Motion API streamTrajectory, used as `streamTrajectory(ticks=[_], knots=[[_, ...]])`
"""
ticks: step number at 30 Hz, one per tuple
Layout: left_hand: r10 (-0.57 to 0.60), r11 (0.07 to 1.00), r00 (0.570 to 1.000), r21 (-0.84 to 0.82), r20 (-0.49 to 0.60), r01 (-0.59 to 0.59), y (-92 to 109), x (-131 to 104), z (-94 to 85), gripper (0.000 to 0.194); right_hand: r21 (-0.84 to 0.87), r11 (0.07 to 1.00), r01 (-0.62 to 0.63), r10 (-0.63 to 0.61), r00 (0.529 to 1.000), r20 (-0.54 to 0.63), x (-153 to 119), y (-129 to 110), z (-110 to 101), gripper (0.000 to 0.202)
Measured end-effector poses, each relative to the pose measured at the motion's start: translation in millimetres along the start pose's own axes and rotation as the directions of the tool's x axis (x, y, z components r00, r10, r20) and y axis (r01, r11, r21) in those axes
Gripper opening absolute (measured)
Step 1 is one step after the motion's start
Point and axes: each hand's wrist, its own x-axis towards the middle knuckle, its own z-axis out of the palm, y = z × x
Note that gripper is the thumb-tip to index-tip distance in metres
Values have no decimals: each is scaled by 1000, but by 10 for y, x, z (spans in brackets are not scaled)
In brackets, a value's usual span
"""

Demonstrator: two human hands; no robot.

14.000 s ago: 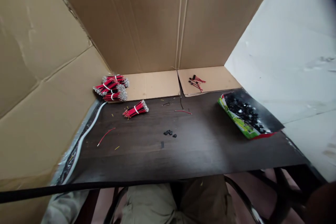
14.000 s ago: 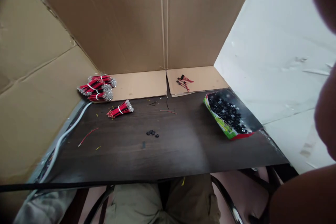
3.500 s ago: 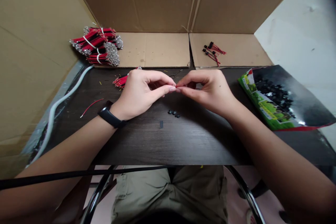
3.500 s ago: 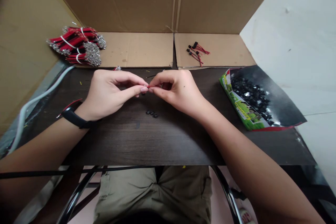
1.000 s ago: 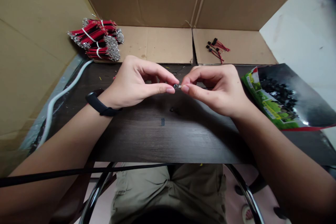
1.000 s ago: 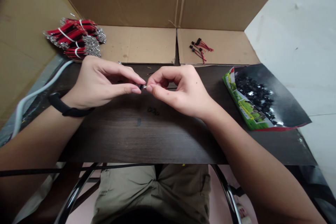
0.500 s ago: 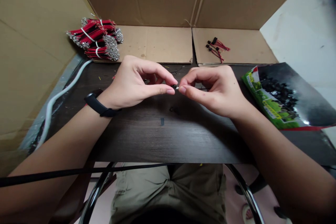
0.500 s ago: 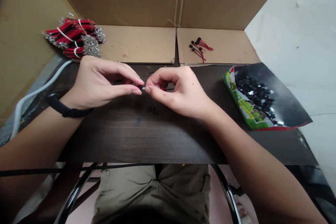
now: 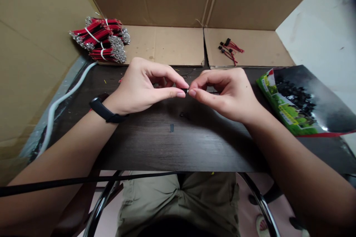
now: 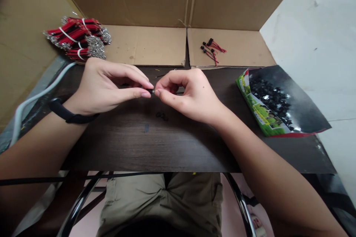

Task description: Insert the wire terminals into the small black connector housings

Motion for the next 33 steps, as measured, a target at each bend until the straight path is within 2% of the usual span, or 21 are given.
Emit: streamTrajectory(ticks=[4,7,11,15,19,23,33], knots=[[-58,997,998,48,-12,59,10,4,29,14,-16,1000,17,-17,1000,3,-1,0,12,19],[-59,996,997,68,-43,62,-10,4,55,18,-51,999,19,-20,1000,-23,0,4,27,17],[-84,991,993,101,-88,93,-29,-1,89,22,-96,995,-10,-1,993,-114,9,36,51,23],[-93,986,991,127,-95,105,-9,-10,109,15,-84,992,-90,71,977,-201,22,77,75,36],[-118,976,981,166,-154,144,22,-1,125,16,-52,997,-56,46,983,-180,24,71,89,42],[-170,966,971,167,-167,197,50,17,140,15,-30,999,-29,25,990,-137,15,46,90,35],[-127,986,985,89,-120,139,-33,-14,173,11,-148,989,-27,3,987,-158,-10,52,134,23]])
